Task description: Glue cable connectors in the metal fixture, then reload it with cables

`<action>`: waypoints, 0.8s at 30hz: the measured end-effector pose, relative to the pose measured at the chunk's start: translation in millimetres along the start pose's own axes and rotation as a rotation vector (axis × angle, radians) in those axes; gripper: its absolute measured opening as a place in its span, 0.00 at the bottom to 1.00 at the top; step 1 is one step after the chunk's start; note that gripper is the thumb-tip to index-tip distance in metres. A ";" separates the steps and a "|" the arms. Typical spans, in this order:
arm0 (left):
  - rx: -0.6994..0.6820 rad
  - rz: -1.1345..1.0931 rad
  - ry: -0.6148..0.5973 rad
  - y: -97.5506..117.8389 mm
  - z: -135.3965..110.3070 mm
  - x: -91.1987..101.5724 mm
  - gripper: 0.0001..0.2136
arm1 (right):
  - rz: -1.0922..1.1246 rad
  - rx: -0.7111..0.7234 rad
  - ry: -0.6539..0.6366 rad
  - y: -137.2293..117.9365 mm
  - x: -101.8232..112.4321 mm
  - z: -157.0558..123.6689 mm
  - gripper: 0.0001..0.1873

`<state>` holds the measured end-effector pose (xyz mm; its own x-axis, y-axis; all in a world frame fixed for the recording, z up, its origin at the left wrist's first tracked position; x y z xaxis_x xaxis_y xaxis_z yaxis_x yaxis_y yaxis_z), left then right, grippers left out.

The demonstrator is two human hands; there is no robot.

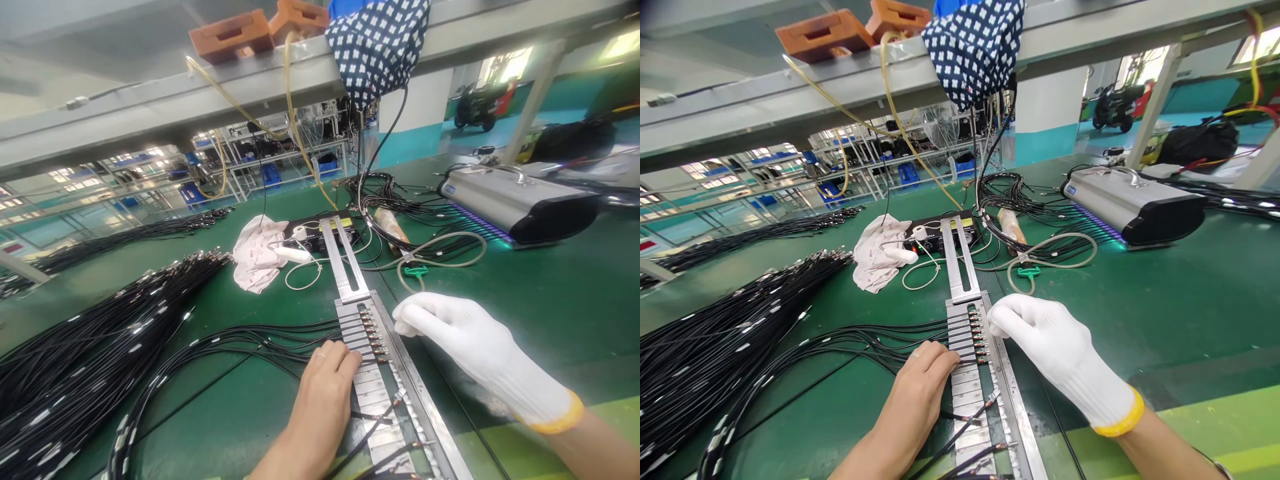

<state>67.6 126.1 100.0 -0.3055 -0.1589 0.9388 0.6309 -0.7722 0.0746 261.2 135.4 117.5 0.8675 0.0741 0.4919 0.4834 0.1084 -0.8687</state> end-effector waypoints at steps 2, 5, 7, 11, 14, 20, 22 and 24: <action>0.009 -0.034 0.000 -1.1 1.1 -1.4 0.09 | -0.005 0.002 -0.006 -1.0 -0.3 -0.5 0.23; 0.011 -0.096 0.003 -2.6 1.7 -2.7 0.09 | -0.008 -0.008 -0.012 -1.1 -1.4 -0.9 0.24; 0.013 -0.140 0.000 -4.1 1.4 -3.6 0.09 | 0.011 0.005 -0.020 -1.4 -3.1 -0.9 0.24; 0.059 -0.271 -0.033 -11.8 0.1 -7.8 0.10 | -0.010 0.001 -0.036 -1.2 -7.4 -1.6 0.24; 0.095 -0.360 -0.056 -17.1 -0.8 -12.1 0.10 | -0.147 -0.049 -0.054 -4.1 -12.3 -3.4 0.25; 0.158 -0.492 -0.057 -20.0 -2.1 -19.1 0.11 | -0.456 0.166 -0.118 -17.1 -42.2 -9.0 0.19; 0.162 -0.515 -0.058 -19.1 -2.7 -20.4 0.11 | -0.598 0.374 -0.021 -21.3 -52.0 -16.7 0.17; 0.162 -0.523 -0.061 -18.4 -3.4 -21.2 0.11 | -0.769 0.536 0.104 -21.7 -62.5 -26.2 0.15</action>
<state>60.1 141.5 77.5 -0.5692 0.2602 0.7800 0.5093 -0.6332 0.5828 199.6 102.4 104.0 0.3517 -0.2931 0.8890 0.8313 0.5345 -0.1527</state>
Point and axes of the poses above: each hand's wrist, its own z-axis towards the middle knuckle, its own x-axis out of the back of the hand, y = z × x, the point moved 8 cm from there along z, towards the middle knuckle, and after that the axes turned 13 degrees about -y, right-handed, at the moved point
